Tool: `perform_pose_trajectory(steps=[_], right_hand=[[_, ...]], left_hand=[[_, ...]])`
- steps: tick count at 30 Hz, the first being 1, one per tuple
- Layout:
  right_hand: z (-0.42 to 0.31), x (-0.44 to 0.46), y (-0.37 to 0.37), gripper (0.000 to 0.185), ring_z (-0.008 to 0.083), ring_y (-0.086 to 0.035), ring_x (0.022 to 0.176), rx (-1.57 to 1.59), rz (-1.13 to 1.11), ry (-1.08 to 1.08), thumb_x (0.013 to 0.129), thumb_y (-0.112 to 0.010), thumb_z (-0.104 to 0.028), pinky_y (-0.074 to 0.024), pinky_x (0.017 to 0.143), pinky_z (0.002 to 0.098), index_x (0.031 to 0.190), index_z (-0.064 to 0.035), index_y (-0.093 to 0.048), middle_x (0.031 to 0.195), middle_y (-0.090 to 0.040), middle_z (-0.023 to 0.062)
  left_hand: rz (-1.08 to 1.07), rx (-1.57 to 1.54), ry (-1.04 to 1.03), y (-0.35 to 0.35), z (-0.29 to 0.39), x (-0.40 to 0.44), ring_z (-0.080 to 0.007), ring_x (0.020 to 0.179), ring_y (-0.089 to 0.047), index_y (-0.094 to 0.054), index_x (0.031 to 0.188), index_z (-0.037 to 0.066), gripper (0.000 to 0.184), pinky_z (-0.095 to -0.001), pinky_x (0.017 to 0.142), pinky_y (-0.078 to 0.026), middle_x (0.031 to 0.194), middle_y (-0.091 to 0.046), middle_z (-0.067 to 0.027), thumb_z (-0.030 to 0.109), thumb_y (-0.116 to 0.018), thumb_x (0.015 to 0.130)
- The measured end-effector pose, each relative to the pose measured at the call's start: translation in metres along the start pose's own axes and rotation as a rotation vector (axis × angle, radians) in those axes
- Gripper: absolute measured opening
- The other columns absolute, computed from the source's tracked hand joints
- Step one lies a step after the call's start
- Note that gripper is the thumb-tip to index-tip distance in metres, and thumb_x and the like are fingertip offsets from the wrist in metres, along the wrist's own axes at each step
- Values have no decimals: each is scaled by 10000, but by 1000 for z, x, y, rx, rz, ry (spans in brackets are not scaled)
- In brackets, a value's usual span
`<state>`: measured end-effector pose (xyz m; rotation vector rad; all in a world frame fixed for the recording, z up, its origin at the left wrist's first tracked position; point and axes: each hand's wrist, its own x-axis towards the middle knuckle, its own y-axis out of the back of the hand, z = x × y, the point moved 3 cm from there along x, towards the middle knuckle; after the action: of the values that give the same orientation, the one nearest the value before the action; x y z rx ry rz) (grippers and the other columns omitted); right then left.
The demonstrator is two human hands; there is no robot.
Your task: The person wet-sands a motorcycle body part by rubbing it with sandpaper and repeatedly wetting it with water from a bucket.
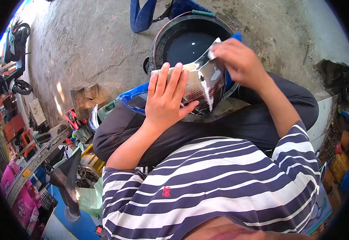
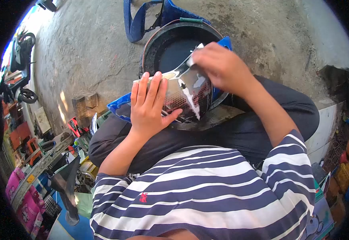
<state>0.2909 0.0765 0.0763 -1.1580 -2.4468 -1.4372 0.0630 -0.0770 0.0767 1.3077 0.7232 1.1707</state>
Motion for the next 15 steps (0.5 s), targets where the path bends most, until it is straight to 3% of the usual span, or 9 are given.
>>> perform_pose_trajectory(steps=[6, 9, 12, 15], right_hand=[[11, -1, 6, 436, 353, -707, 1085, 0, -95, -96, 806, -662, 144, -591, 934, 420, 1193, -49, -714, 1197, -765, 122], [2, -3, 2, 420, 348, -709, 1067, 59, -78, -81, 831, -663, 138, -586, 930, 407, 1202, -51, -715, 1162, -763, 127], [26, -5, 8, 365, 341, -708, 1083, 72, -47, -240, 886, -669, 120, -582, 933, 402, 1201, -54, -726, 1158, -760, 126], [2, -1, 2, 318, 330, -710, 1060, 59, -62, -85, 931, -659, 107, -578, 922, 383, 1203, -40, -732, 1146, -750, 135]], left_hand=[[-4, -1, -2, -1, 0, -3, -447, 1539, -447, -595, 1531, 20, 875, -578, 1281, -275, 1653, -523, -166, 608, -755, 903], [-2, 2, 4, 1, 0, -2, -445, 1538, -447, -592, 1534, 22, 876, -580, 1280, -274, 1650, -524, -163, 607, -754, 903], [-12, 1, 10, 1, -1, 0, -446, 1538, -447, -584, 1540, 21, 883, -584, 1279, -274, 1651, -521, -163, 604, -758, 900], [-1, 5, 0, -1, 1, -4, -445, 1538, -447, -582, 1542, 24, 884, -580, 1282, -270, 1651, -521, -159, 604, -757, 899]])
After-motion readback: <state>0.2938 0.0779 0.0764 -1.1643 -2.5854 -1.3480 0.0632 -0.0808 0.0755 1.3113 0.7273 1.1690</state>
